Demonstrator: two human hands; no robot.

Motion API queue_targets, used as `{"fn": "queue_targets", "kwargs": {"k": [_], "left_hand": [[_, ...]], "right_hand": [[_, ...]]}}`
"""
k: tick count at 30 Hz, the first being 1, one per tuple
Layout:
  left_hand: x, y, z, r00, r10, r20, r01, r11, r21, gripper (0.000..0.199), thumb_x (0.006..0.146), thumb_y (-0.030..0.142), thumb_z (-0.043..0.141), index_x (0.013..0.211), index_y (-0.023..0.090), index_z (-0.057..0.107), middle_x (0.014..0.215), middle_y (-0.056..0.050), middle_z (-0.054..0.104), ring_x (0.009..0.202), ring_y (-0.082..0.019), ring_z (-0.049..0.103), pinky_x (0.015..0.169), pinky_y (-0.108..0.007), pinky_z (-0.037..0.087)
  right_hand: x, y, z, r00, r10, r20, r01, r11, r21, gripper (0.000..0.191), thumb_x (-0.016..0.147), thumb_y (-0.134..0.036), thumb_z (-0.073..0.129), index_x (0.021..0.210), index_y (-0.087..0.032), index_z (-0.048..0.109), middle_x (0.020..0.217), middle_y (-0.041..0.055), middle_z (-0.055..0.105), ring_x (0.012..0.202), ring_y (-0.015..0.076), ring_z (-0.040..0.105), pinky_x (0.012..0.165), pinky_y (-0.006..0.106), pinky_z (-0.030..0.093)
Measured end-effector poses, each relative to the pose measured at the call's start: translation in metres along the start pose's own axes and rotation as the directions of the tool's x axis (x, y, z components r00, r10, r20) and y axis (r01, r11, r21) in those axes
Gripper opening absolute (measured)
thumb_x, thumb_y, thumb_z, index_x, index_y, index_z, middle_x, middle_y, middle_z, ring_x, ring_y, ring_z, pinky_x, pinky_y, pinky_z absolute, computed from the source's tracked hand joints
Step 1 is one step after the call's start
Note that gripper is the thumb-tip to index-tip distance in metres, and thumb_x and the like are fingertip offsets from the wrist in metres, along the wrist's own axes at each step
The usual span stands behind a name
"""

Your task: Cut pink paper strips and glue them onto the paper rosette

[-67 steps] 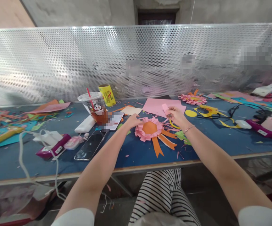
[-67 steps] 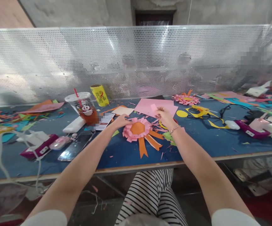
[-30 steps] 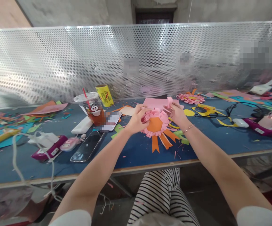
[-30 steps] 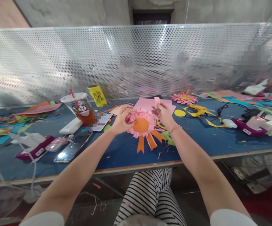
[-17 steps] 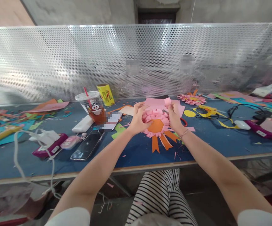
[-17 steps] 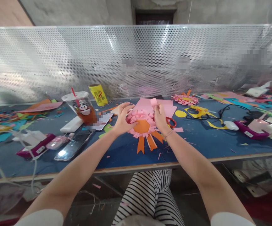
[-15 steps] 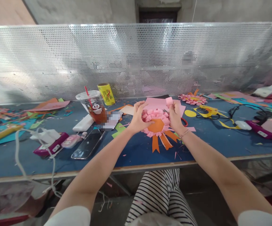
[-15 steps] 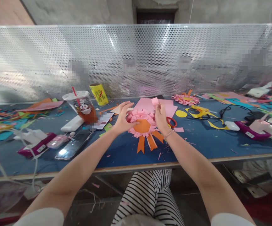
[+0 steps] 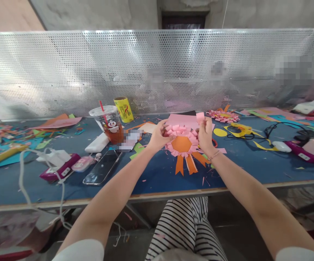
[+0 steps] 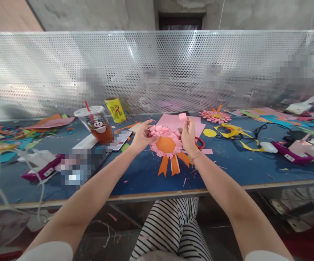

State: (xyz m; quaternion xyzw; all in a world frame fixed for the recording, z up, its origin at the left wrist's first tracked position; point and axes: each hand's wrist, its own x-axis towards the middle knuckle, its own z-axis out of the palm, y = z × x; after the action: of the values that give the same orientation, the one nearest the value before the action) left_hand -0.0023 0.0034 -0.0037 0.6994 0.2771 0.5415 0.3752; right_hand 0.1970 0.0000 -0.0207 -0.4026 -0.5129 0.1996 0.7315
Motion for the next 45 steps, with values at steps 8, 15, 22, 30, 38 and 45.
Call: {"fn": "queue_targets", "kwargs": {"k": [8,15,22,30,38,45], "left_hand": [[-0.009,0.021,0.003,0.977,0.207,-0.059,-0.176,0.926,0.333,0.052,0.068,0.02,0.067,0.114,0.019,0.043,0.079,-0.001,0.06,0.071,-0.012,0.058,0.064,-0.025,0.046],[-0.013,0.015,-0.01,0.78,0.589,0.21,-0.543,0.471,0.695,0.014,0.077,0.012,0.054,0.084,0.023,0.059,0.083,-0.001,0.068,0.085,-0.017,0.061,0.084,-0.037,0.042],[-0.008,0.001,-0.018,0.721,0.543,0.43,-0.637,0.276,0.72,0.023,0.081,0.013,0.044,0.082,0.023,0.065,0.086,-0.004,0.069,0.087,-0.018,0.061,0.082,-0.038,0.042],[-0.004,-0.014,-0.015,0.751,0.415,0.513,-0.643,0.283,0.712,0.026,0.08,0.011,0.041,0.079,0.02,0.065,0.086,-0.008,0.068,0.084,-0.018,0.06,0.08,-0.037,0.043],[0.004,-0.02,-0.015,0.73,0.36,0.582,-0.683,0.345,0.644,0.024,0.073,0.005,0.044,0.081,0.018,0.063,0.089,-0.007,0.067,0.088,-0.018,0.06,0.088,-0.039,0.042],[0.01,-0.015,-0.015,0.905,0.285,0.316,-0.423,0.694,0.583,0.008,0.073,0.014,0.055,0.075,0.019,0.061,0.078,-0.004,0.066,0.075,-0.016,0.06,0.073,-0.031,0.046]], "right_hand": [[0.002,-0.009,-0.002,0.996,-0.081,-0.037,0.081,0.997,-0.004,0.029,0.085,-0.048,0.041,0.103,-0.026,0.045,0.097,0.0043,0.052,0.062,0.0115,0.055,0.057,0.027,0.045],[0.007,-0.025,-0.01,0.953,-0.296,-0.058,0.291,0.953,-0.08,0.018,0.084,-0.037,0.048,0.096,-0.025,0.053,0.095,0.0049,0.055,0.088,0.0185,0.058,0.081,0.037,0.048],[0.0,-0.036,-0.019,0.833,-0.502,0.233,0.551,0.794,-0.257,0.019,0.08,-0.023,0.053,0.093,-0.029,0.065,0.088,0.0059,0.058,0.09,0.0212,0.054,0.087,0.042,0.045],[0.002,-0.009,-0.009,0.766,-0.41,0.495,0.575,0.782,-0.242,0.032,0.077,-0.012,0.048,0.099,-0.027,0.065,0.087,0.0046,0.054,0.084,0.0176,0.055,0.078,0.036,0.047],[0.004,0.0,-0.001,0.734,-0.301,0.608,0.53,0.815,-0.236,0.036,0.068,-0.004,0.047,0.097,-0.021,0.061,0.089,0.0046,0.055,0.077,0.015,0.053,0.071,0.03,0.046],[0.024,-0.008,-0.012,0.949,-0.119,0.292,0.157,0.981,-0.112,0.022,0.065,-0.011,0.054,0.085,-0.021,0.055,0.08,-0.0005,0.054,0.07,0.0119,0.053,0.066,0.028,0.049]]}}
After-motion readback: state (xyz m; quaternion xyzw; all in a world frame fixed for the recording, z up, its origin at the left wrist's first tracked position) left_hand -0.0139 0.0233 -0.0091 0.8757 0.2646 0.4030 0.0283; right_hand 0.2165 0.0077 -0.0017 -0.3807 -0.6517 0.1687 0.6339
